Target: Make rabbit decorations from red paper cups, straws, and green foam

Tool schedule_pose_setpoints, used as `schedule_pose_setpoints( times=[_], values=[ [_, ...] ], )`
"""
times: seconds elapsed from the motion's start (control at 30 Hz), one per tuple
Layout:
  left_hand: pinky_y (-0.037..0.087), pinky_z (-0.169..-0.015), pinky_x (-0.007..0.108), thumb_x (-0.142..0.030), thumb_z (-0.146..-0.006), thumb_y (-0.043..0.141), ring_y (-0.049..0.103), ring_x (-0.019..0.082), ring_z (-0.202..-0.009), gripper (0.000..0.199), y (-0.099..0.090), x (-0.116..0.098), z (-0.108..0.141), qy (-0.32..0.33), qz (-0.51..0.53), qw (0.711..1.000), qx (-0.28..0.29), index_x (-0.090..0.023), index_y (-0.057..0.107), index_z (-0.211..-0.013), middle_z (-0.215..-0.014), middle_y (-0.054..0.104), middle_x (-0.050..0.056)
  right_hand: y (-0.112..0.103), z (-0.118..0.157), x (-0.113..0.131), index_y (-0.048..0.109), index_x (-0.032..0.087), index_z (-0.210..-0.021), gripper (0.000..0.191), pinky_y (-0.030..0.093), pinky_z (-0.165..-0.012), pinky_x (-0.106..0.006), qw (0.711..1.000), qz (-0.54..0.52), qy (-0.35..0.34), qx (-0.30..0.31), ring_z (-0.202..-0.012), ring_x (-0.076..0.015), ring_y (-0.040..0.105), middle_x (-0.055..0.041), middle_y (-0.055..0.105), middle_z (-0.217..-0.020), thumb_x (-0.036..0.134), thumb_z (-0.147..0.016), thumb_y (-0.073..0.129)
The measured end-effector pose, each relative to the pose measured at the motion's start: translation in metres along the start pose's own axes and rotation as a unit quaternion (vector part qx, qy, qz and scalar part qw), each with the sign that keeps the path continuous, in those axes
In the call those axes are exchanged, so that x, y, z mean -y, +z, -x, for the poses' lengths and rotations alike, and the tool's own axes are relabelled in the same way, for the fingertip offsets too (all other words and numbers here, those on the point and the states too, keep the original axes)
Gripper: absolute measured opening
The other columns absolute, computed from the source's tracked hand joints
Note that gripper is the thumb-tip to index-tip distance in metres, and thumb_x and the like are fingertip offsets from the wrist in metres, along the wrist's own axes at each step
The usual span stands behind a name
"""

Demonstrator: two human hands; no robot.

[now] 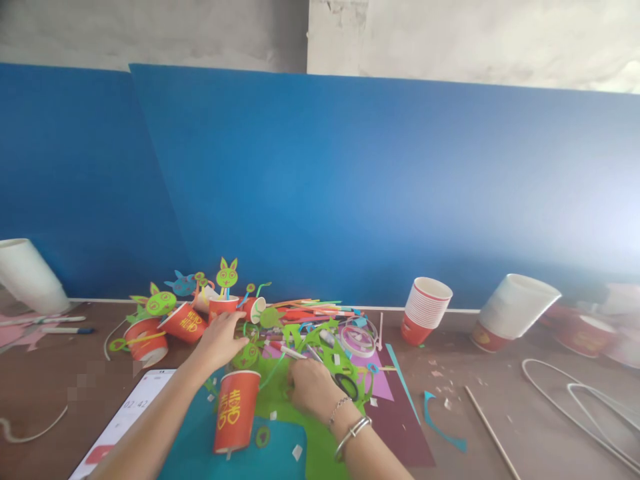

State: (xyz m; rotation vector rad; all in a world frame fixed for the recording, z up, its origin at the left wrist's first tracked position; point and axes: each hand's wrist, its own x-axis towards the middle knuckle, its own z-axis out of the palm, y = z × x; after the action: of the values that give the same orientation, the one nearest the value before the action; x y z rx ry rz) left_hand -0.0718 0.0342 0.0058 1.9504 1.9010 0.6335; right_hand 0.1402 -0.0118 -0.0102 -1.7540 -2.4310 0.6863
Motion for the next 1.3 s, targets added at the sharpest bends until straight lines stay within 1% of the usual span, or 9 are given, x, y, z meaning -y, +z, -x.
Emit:
schedule_pose_setpoints(
  times=[0.13,0.3,0.5,0.63,0.77,0.87,1.07,1.17,1.3],
  values=[
    [0.035,-0.101,0.031,-0.016,-0.078,0.057,0.052,0.023,-0.117,0.038,0.001,-0.030,0.019,0.089,0.023,0.996,-0.013,-0.020,0.059,-0.115,-0.120,0.061,0.009,-0.006,-0.003,-0.002,0.067,0.016,-0.074,0.017,0.043,-0.064,-0.024,0.999,-0.025,0.002,-0.021,-0.077,-0.0203,0.066,-0.0078,0.072,-0.080,0.005,-0.065,0.058],
    [0.040,-0.096,0.037,-0.015,-0.069,0.066,0.056,0.029,-0.112,0.047,0.019,-0.055,0.045,0.208,0.126,0.964,0.104,-0.024,0.060,-0.115,-0.120,0.062,0.009,-0.019,-0.004,-0.007,0.053,0.016,-0.100,0.029,0.039,-0.056,-0.023,0.984,-0.135,0.021,-0.114,-0.068,-0.0167,0.061,-0.0025,0.068,-0.073,0.010,-0.072,0.057],
    [0.044,-0.079,0.035,-0.012,-0.074,0.056,0.060,0.026,-0.093,0.024,0.036,-0.062,0.050,0.198,0.091,0.973,0.081,-0.020,0.063,-0.095,-0.100,0.063,0.009,-0.026,-0.001,-0.012,0.046,0.018,-0.102,0.035,0.039,-0.054,-0.024,0.947,-0.291,-0.036,-0.133,-0.061,-0.0164,0.059,0.0035,0.063,-0.062,0.017,-0.072,0.062],
    [0.044,-0.074,0.033,-0.014,-0.071,0.060,0.060,0.021,-0.080,0.014,0.037,-0.063,0.043,0.133,0.201,0.968,0.072,-0.019,0.059,-0.084,-0.085,0.062,0.005,-0.045,0.005,-0.028,0.060,0.018,-0.096,0.018,0.043,-0.060,-0.025,0.986,-0.121,0.015,-0.117,-0.071,-0.0172,0.064,-0.0047,0.071,-0.082,0.020,-0.085,0.047],
    [0.049,-0.074,0.031,-0.018,-0.070,0.061,0.061,0.016,-0.074,0.020,0.037,-0.065,0.041,-0.049,0.507,0.849,0.143,-0.017,0.054,-0.088,-0.079,0.058,0.002,-0.058,0.005,-0.057,0.068,0.013,-0.092,0.027,0.041,-0.078,-0.040,0.975,0.062,0.149,-0.153,-0.102,-0.0329,0.059,-0.0191,0.067,-0.101,0.005,-0.074,0.051],
    [0.049,-0.070,0.026,-0.019,-0.069,0.060,0.060,0.011,-0.068,0.020,0.036,-0.064,0.040,-0.121,0.606,0.769,0.164,-0.017,0.052,-0.087,-0.075,0.056,-0.001,-0.058,0.001,-0.070,0.070,0.013,-0.090,0.033,0.039,-0.079,-0.044,0.969,0.090,0.177,-0.148,-0.108,-0.0385,0.054,-0.0216,0.067,-0.102,-0.002,-0.067,0.052],
    [0.031,-0.048,0.020,-0.027,-0.070,0.064,0.041,0.007,-0.051,0.018,0.034,-0.064,0.038,-0.065,0.526,0.840,0.118,-0.015,0.060,-0.084,-0.062,0.049,-0.005,-0.062,0.001,-0.054,0.065,0.014,-0.085,0.021,0.038,-0.074,-0.035,0.974,0.085,0.133,-0.161,-0.085,-0.0275,0.063,-0.0147,0.070,-0.085,0.011,-0.080,0.045],
    [0.033,-0.053,0.022,-0.029,-0.077,0.058,0.044,0.010,-0.059,0.036,0.036,-0.067,0.042,0.040,0.405,0.911,0.074,-0.018,0.060,-0.111,-0.073,0.053,-0.003,-0.061,0.006,-0.036,0.060,0.019,-0.079,0.018,0.035,-0.061,-0.026,0.986,0.016,0.035,-0.160,-0.066,-0.0172,0.059,-0.0042,0.067,-0.074,0.018,-0.085,0.043],
    [0.036,-0.057,0.023,-0.026,-0.081,0.051,0.046,0.011,-0.061,0.060,0.044,-0.066,0.049,0.108,0.319,0.936,0.100,-0.021,0.037,-0.139,-0.080,0.052,-0.001,-0.054,0.012,-0.016,0.051,0.020,-0.068,0.019,0.027,-0.051,-0.024,0.973,-0.115,-0.083,-0.185,-0.054,-0.0139,0.049,0.0018,0.057,-0.060,0.020,-0.085,0.042]
  ],
)
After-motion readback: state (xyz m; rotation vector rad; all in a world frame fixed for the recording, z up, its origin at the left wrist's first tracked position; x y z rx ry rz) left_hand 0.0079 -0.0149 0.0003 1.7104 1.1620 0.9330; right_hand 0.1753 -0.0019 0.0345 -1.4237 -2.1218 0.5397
